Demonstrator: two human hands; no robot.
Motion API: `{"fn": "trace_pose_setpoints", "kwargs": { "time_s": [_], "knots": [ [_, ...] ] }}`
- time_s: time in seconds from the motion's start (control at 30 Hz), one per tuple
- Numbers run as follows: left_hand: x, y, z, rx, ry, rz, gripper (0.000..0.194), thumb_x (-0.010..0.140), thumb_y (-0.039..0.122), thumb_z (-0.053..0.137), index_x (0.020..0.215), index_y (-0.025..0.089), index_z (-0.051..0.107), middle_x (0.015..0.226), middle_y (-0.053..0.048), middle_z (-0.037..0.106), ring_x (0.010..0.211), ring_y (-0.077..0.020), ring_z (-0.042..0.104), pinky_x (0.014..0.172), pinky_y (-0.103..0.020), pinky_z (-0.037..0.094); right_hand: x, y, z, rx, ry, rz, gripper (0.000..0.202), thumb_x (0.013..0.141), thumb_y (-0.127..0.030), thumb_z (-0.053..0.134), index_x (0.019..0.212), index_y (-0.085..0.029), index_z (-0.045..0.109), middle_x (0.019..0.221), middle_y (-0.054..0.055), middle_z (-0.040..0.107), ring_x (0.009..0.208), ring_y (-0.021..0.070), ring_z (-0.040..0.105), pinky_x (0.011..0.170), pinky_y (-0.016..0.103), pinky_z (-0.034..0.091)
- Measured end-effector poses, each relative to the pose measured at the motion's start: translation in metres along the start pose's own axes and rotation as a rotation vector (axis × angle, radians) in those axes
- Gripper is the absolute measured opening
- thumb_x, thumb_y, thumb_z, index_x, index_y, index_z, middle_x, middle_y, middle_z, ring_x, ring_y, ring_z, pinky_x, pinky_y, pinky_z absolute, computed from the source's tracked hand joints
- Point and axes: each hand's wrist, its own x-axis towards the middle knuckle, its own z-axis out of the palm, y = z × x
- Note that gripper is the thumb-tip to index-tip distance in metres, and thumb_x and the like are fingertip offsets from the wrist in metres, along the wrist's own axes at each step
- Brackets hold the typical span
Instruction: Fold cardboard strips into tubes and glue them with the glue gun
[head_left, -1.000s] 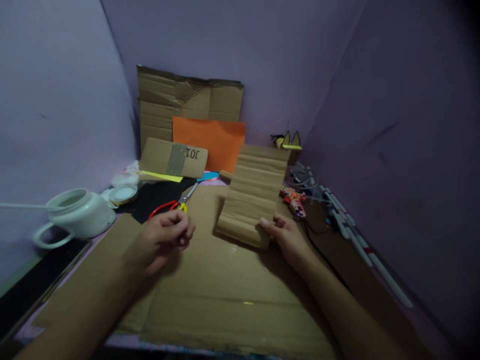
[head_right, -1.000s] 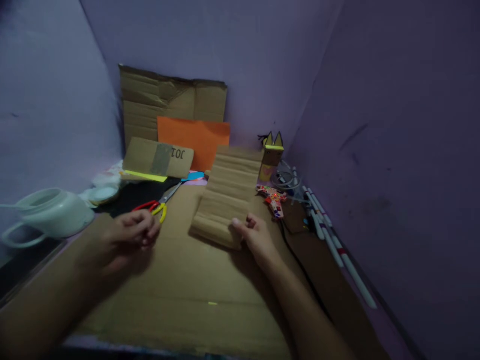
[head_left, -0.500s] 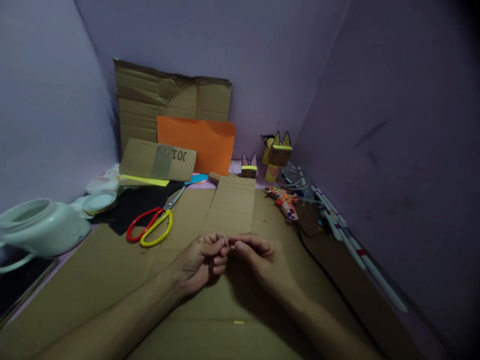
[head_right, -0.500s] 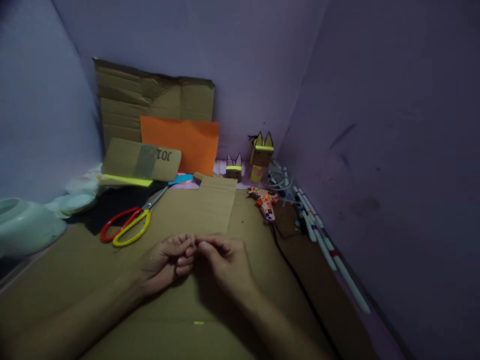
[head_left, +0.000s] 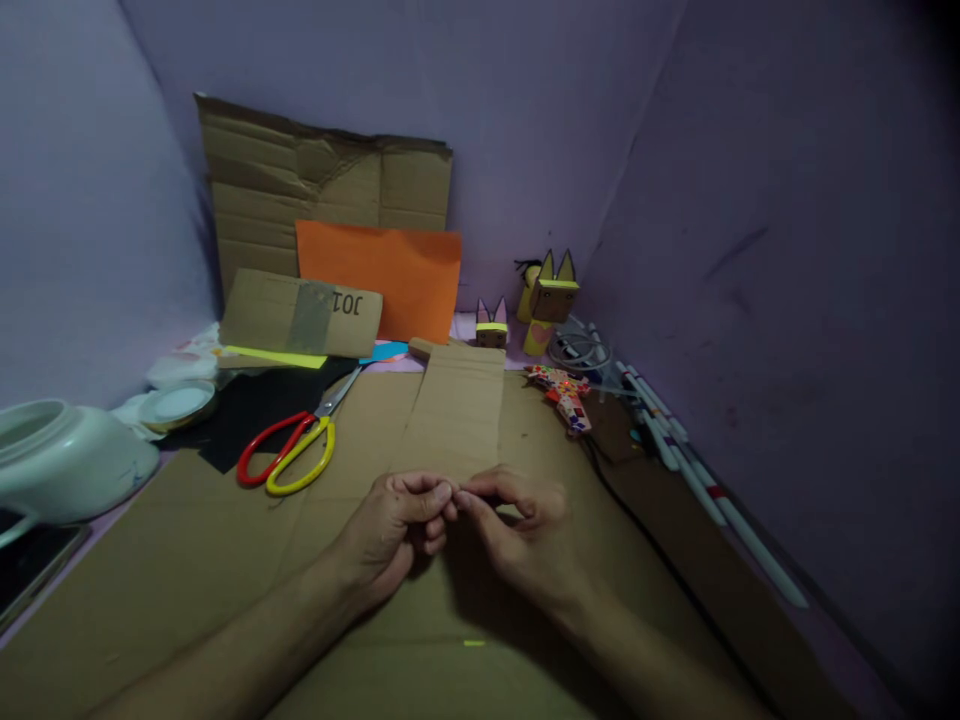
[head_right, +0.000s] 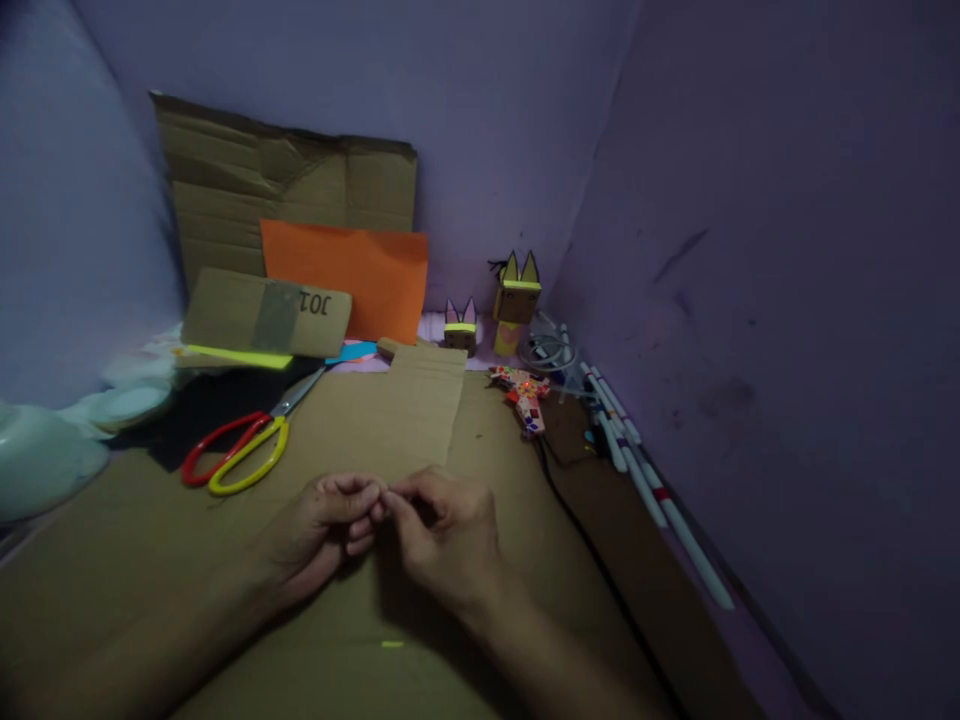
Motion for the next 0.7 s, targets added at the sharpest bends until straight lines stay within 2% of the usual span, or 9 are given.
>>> {"fn": "trace_pose_setpoints", "kwargs": {
  "time_s": [0.2,0.33,0.47,0.6,0.7],
  "knots": [
    [-0.005,-0.001,-0.002,0.202,0.048,0.062,0.02,0.057,0.027,0.077,0.058,0.01,0.067,0.043,0.001,0.054,0.034,-0.0033,0.037,0.033,-0.016,0.022,0.0,0.0,-0.009,-0.174,-0.15,-0.033,0.015,0.078,-0.02,0.057,0.065,-0.016,0.064,0.058,0.003,0.061,0.051,0.0124,0.053,0.05,0.024,0.036],
    [-0.007,0.003,-0.001,0.212,0.021,0.065,0.019,0.056,0.029,0.075,0.06,0.012,0.068,0.052,0.0,0.06,0.037,-0.0033,0.04,0.036,-0.016,0.027,0.0,-0.003,-0.01,-0.204,-0.226,-0.01,0.015,0.082,-0.023,0.051,0.07,-0.017,0.056,0.06,0.0,0.056,0.053,0.011,0.048,0.05,0.023,0.033],
    [-0.009,0.005,0.001,0.217,0.001,0.07,0.022,0.057,0.033,0.073,0.063,0.012,0.07,0.052,0.0,0.059,0.036,-0.0032,0.037,0.035,-0.016,0.024,0.002,-0.004,-0.01,-0.252,-0.254,0.001,0.02,0.087,-0.027,0.044,0.071,-0.018,0.052,0.061,-0.001,0.052,0.055,0.0112,0.046,0.052,0.023,0.031],
    [-0.012,0.004,0.001,0.317,0.027,0.158,0.021,0.063,0.032,0.072,0.074,0.014,0.073,0.044,0.004,0.051,0.037,-0.0037,0.035,0.036,-0.016,0.022,0.004,-0.002,-0.012,-0.319,-0.248,-0.013,0.018,0.086,-0.028,0.043,0.073,-0.019,0.05,0.062,-0.001,0.05,0.055,0.0117,0.044,0.053,0.024,0.028],
    [-0.012,0.006,0.0,0.265,-0.052,0.114,0.021,0.064,0.032,0.072,0.074,0.013,0.073,0.054,0.0,0.06,0.037,-0.0032,0.037,0.038,-0.017,0.023,0.005,-0.002,-0.016,-0.302,-0.297,-0.015,0.019,0.087,-0.029,0.041,0.073,-0.019,0.05,0.064,-0.002,0.049,0.056,0.0121,0.044,0.054,0.025,0.026]
  ]
}}
